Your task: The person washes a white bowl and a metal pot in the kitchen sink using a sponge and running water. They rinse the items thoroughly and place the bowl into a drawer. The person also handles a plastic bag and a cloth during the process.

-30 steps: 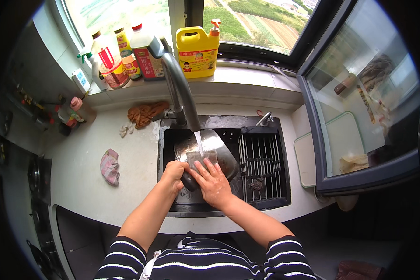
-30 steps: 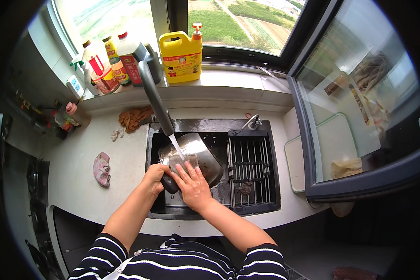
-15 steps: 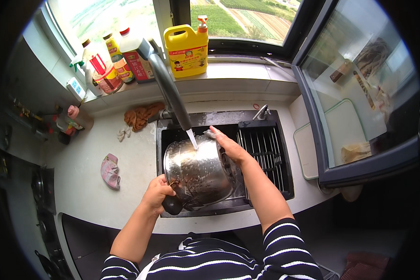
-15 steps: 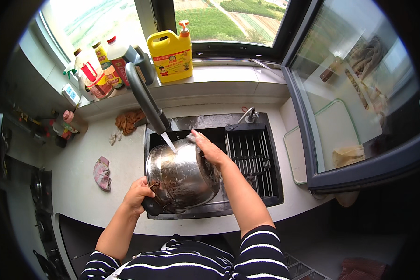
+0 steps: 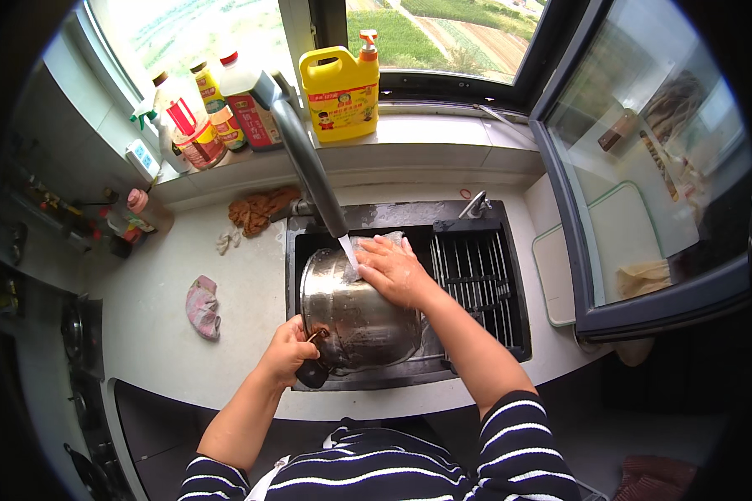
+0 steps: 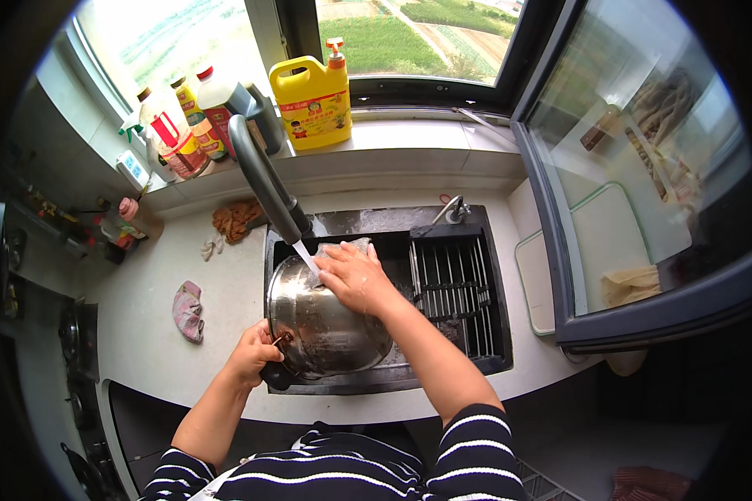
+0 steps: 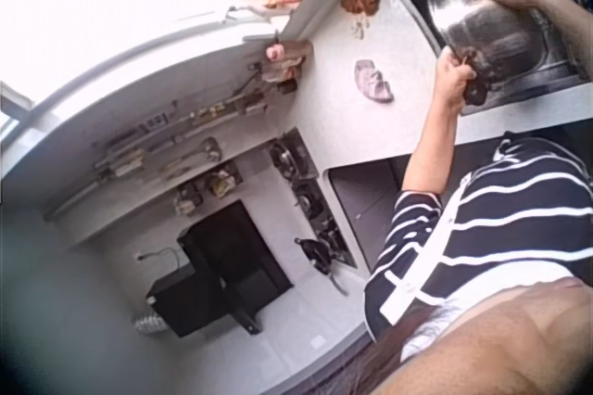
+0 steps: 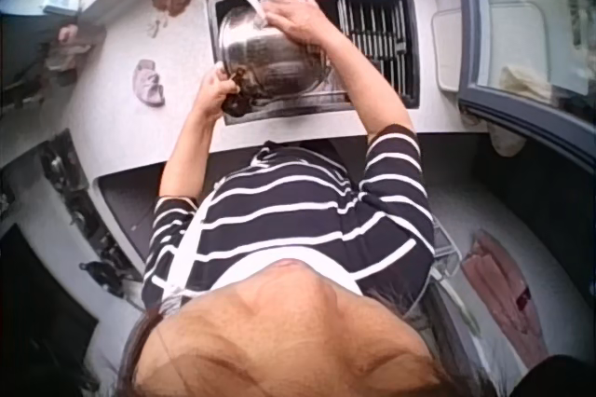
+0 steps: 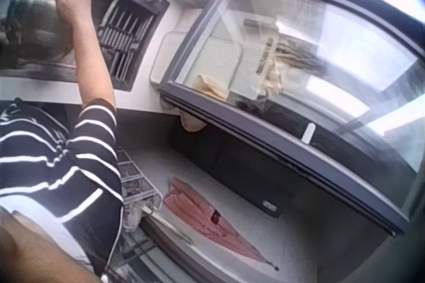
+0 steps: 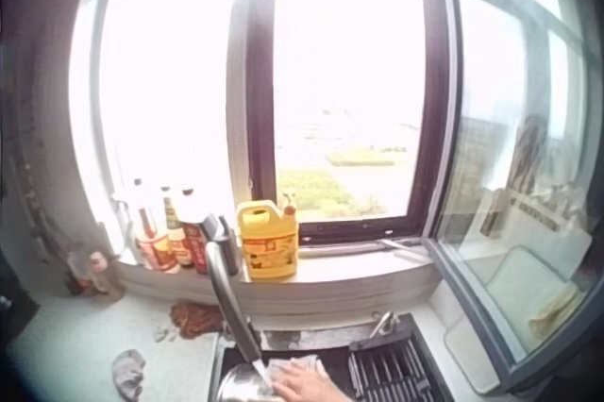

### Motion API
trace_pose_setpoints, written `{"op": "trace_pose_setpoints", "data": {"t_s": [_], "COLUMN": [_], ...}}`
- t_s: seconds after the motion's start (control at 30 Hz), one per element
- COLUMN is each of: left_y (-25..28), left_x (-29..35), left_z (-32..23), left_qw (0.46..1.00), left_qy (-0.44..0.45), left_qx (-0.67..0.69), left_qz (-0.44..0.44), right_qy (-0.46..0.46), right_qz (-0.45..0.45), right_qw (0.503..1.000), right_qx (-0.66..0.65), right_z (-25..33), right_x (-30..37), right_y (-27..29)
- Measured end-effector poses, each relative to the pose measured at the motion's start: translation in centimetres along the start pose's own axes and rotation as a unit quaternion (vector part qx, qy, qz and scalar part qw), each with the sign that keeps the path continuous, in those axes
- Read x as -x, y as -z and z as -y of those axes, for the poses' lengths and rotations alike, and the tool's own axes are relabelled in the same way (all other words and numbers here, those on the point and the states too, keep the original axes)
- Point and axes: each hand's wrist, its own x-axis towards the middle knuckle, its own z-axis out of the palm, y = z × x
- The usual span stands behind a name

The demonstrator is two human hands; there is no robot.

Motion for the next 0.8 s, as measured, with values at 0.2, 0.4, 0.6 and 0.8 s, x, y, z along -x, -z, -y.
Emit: {"op": "trace_pose_setpoints", "data": {"t_s": [0.2,0.4,0.6,0.8], "left_y": [0.8,1.7,1.5,0.1], "left_x": [2.1,1.0,-1.5,-6.2], "left_z": [-1.9,-1.8,1.0,2.9], "left_qw": [0.996,0.985,0.919,0.905], "left_qy": [0.016,0.040,0.098,0.089], "left_qx": [-0.029,0.158,0.375,0.372], "left_qz": [0.081,0.053,-0.075,-0.184], "right_qy": [-0.097,-0.227,-0.256,-0.130], "right_qz": [0.259,0.092,-0.137,-0.304], "right_qw": [0.862,0.504,0.560,0.934], "right_qx": [-0.426,-0.828,-0.776,-0.134], "right_z": [-6.0,-15.7,-9.7,-0.6], "right_x": [-4.6,2.1,6.4,6.2], "right_y": [0.4,-8.2,-10.0,-8.0]}}
